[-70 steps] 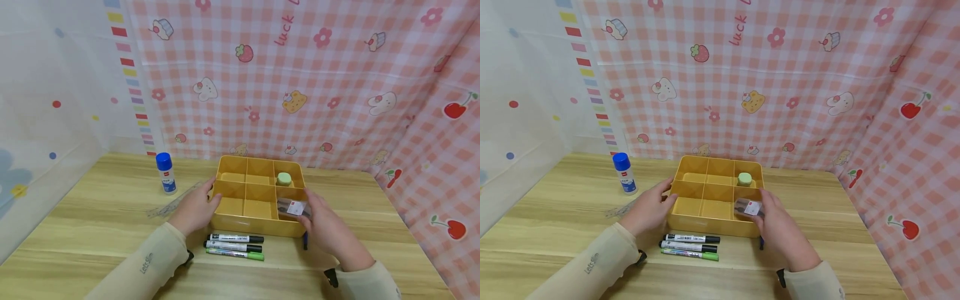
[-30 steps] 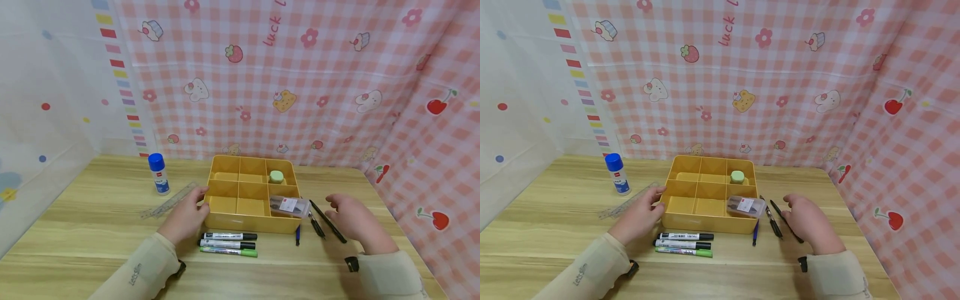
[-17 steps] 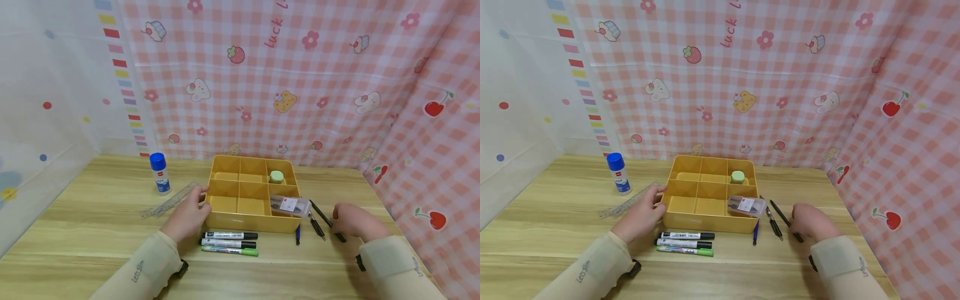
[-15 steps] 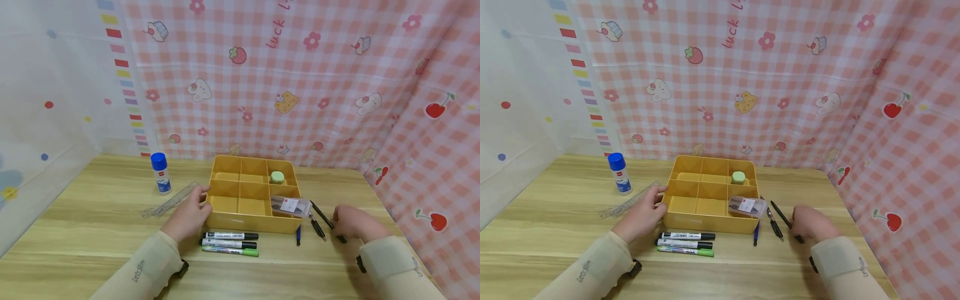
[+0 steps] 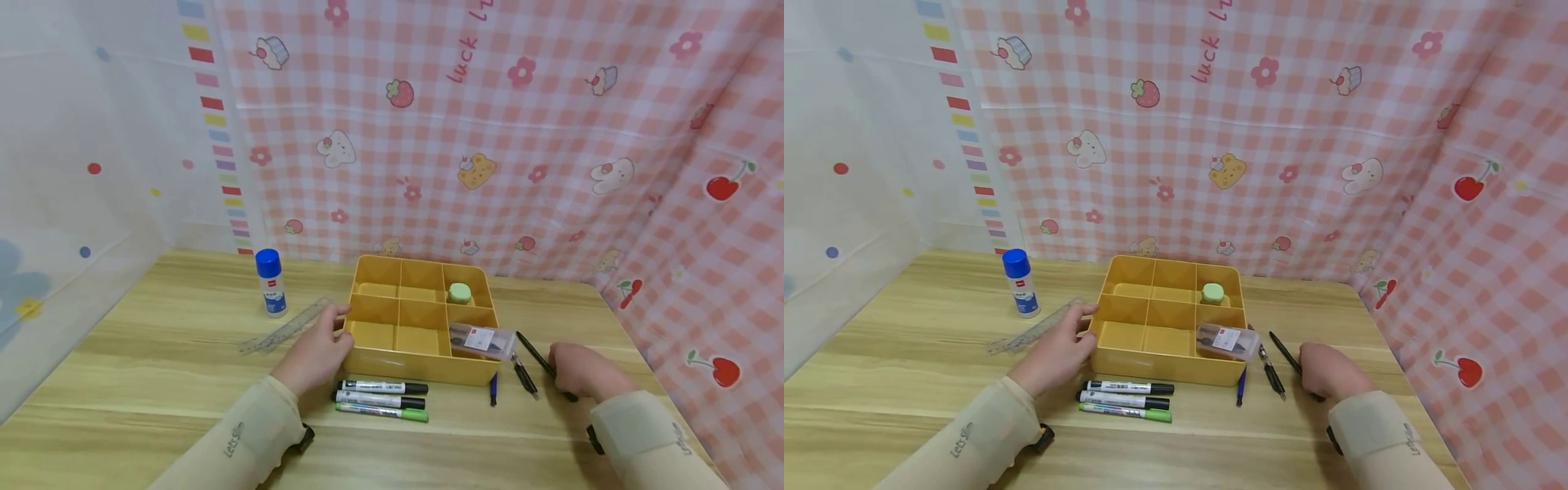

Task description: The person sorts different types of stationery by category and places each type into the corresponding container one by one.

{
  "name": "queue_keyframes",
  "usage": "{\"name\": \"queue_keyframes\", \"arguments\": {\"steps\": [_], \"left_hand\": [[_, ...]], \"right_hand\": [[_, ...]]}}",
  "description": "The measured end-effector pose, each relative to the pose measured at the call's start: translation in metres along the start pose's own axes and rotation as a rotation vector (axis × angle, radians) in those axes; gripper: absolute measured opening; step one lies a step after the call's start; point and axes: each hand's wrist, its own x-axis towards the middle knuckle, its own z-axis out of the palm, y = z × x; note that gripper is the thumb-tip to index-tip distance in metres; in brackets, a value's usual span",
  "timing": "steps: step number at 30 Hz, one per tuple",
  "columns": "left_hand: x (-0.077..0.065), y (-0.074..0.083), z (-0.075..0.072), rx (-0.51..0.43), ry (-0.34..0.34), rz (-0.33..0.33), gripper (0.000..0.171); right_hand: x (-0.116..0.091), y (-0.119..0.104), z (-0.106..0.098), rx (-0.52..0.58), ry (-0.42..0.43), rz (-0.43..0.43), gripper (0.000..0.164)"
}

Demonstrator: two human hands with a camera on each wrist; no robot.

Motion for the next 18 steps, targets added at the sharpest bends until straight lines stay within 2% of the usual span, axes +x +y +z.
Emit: {"name": "queue_keyframes", "arguments": {"steps": [9,14,18], "left_hand": [[-0.002,0.002,0.001,0.009,0.001,0.008,0.054],[-0.002,0.002,0.001,0.015,0.003,0.012,0.054],[-0.002,0.002,0.0,0.017,0.003,0.01,0.054]], "right_hand": [[0.0,0.002,-0.006,0.015,0.088,0.037,0.019],[0.0,-0.001,-0.019,0.045,0.112,0.079,0.029],[0.0,-0.008,-0.032,0.061,0.135,0.08,0.034]]}}
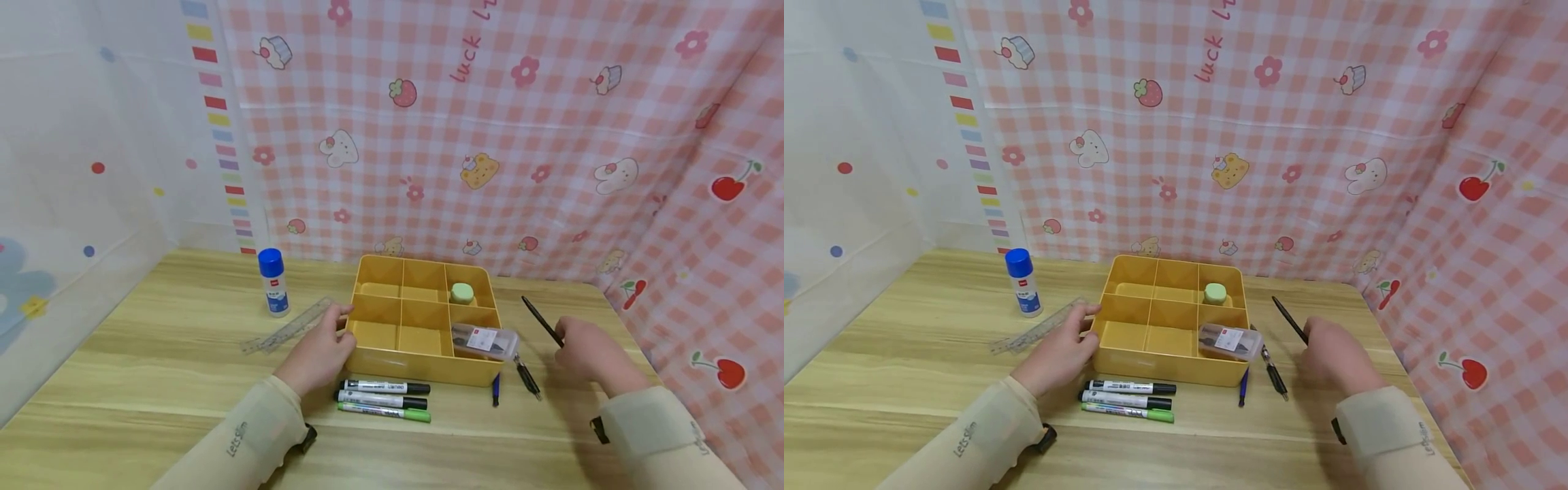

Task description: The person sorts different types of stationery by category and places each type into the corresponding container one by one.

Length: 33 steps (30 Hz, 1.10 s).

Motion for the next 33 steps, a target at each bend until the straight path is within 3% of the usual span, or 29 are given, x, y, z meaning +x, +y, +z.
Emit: {"name": "queue_keyframes", "arguments": {"steps": [10,21,29,33], "left_hand": [[0.001,0.0,0.001,0.015,0.001,-0.012,0.053],[0.0,-0.002,0.0,-0.001,-0.01,-0.013,0.053],[0.001,-0.002,0.0,0.003,-0.009,-0.009,0.053],[0.001,-0.003,0.0,0.003,-0.011,-0.002,0.054]], "right_hand": [[0.001,-0.026,-0.021,0.015,0.045,-0.006,0.04],[0.004,-0.064,-0.044,0.002,0.105,-0.105,0.04],[0.014,-0.096,-0.06,-0.053,0.089,-0.143,0.037],[0.023,-0.114,-0.066,-0.105,0.041,-0.141,0.036]]}}
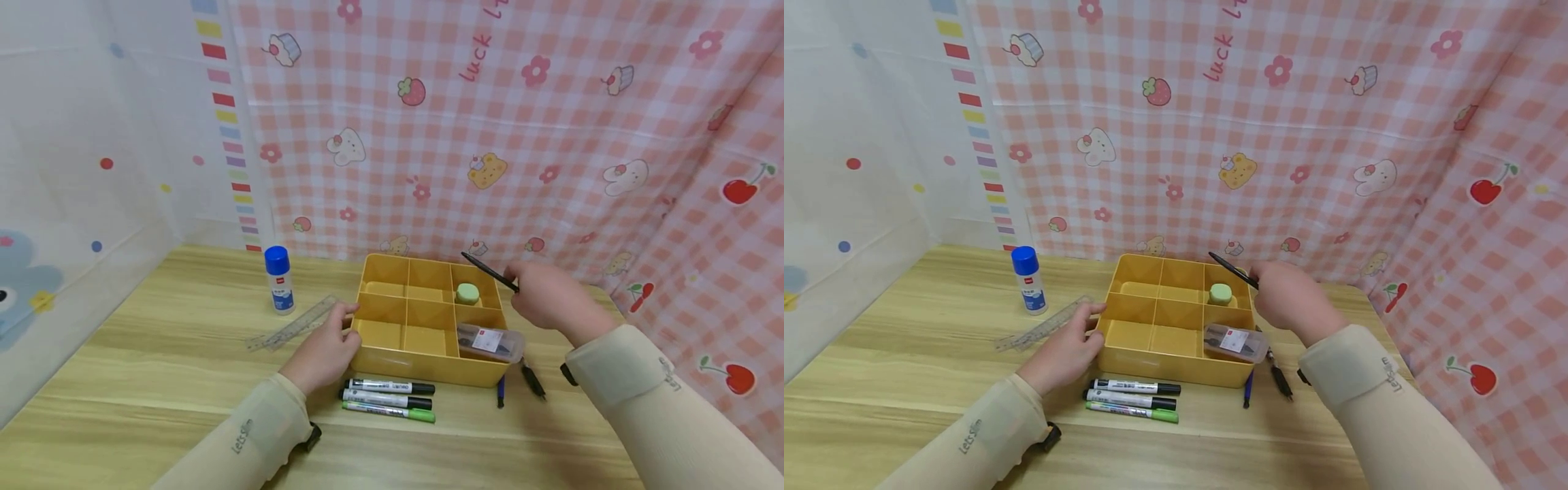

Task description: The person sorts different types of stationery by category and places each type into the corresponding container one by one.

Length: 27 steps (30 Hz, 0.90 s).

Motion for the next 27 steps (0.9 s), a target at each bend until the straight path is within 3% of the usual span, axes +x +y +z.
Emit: {"name": "queue_keyframes", "arguments": {"steps": [12,18,22,27], "left_hand": [[0.001,-0.001,0.0,-0.023,-0.004,-0.006,0.054],[0.002,-0.001,0.002,-0.021,-0.005,0.005,0.053],[0.001,0.0,0.003,-0.021,-0.001,-0.004,0.052],[0.001,0.0,0.002,-0.018,0.003,-0.008,0.052]], "right_hand": [[0.034,-0.039,0.001,-0.181,-0.103,-0.06,0.034],[0.044,-0.053,0.005,-0.222,-0.168,-0.051,0.019],[0.048,-0.057,0.009,-0.25,-0.172,-0.094,0.013],[0.052,-0.063,0.011,-0.258,-0.175,-0.117,0.019]]}}
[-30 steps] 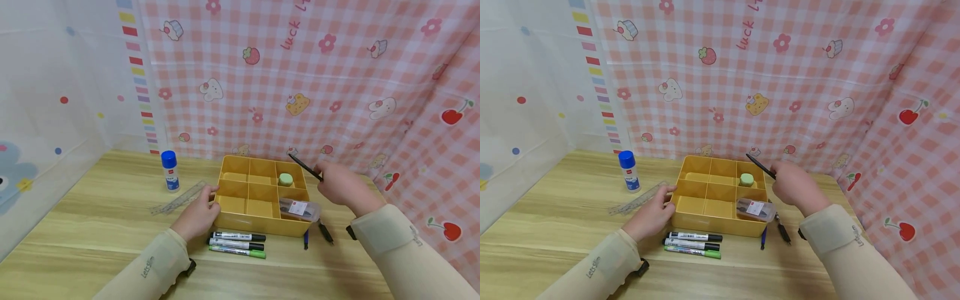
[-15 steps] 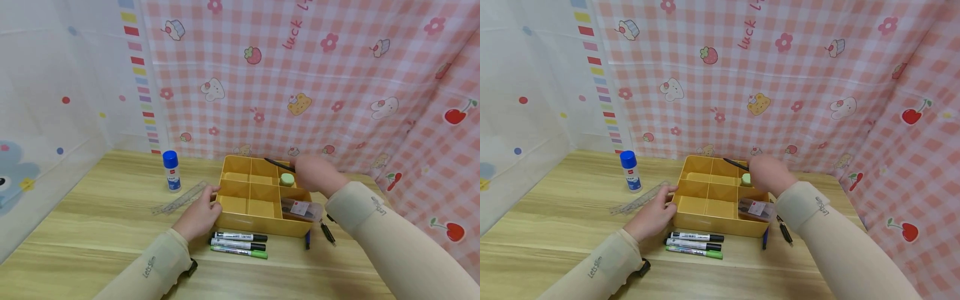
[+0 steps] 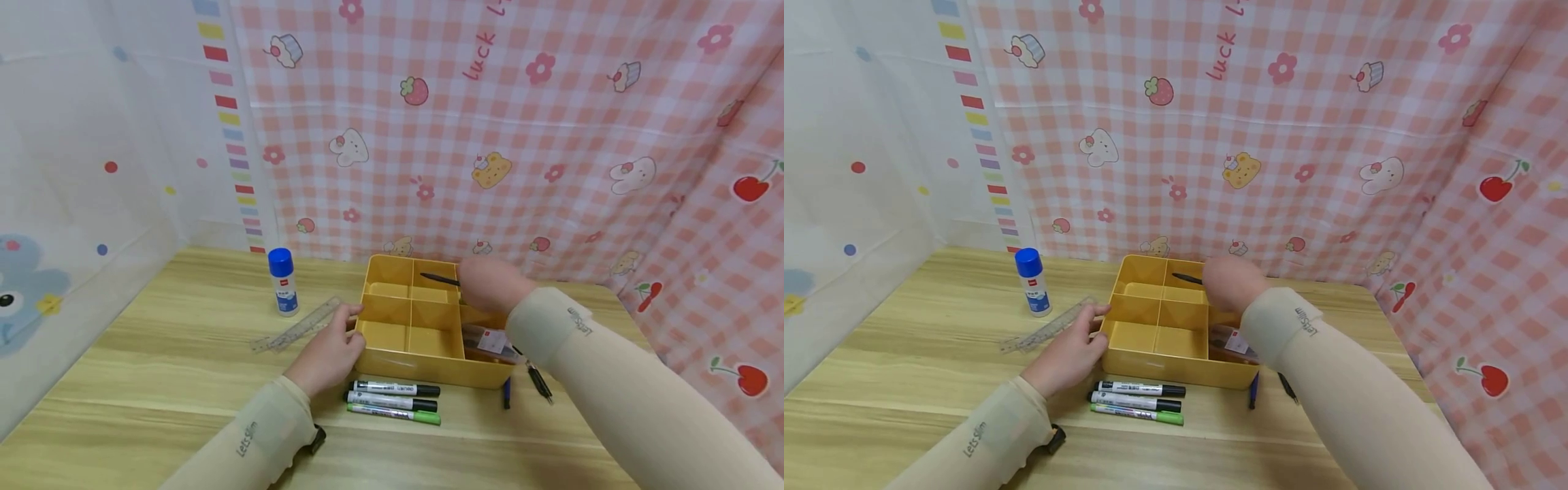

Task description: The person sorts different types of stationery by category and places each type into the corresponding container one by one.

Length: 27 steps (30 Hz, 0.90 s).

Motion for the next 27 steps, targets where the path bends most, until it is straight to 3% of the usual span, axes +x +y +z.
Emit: {"name": "queue_keyframes", "arguments": {"steps": [5,12,27], "left_hand": [[0.001,0.0,0.0,0.001,0.003,0.006,0.052],[-0.003,0.0,-0.001,-0.006,0.007,-0.015,0.053],[0.001,0.001,0.0,0.011,0.003,-0.01,0.052]], "right_hand": [[0.007,-0.007,-0.002,-0.013,-0.016,-0.007,0.021],[0.012,-0.017,-0.005,-0.039,-0.037,-0.086,0.024],[0.016,-0.024,-0.009,-0.06,-0.087,-0.069,0.027]]}}
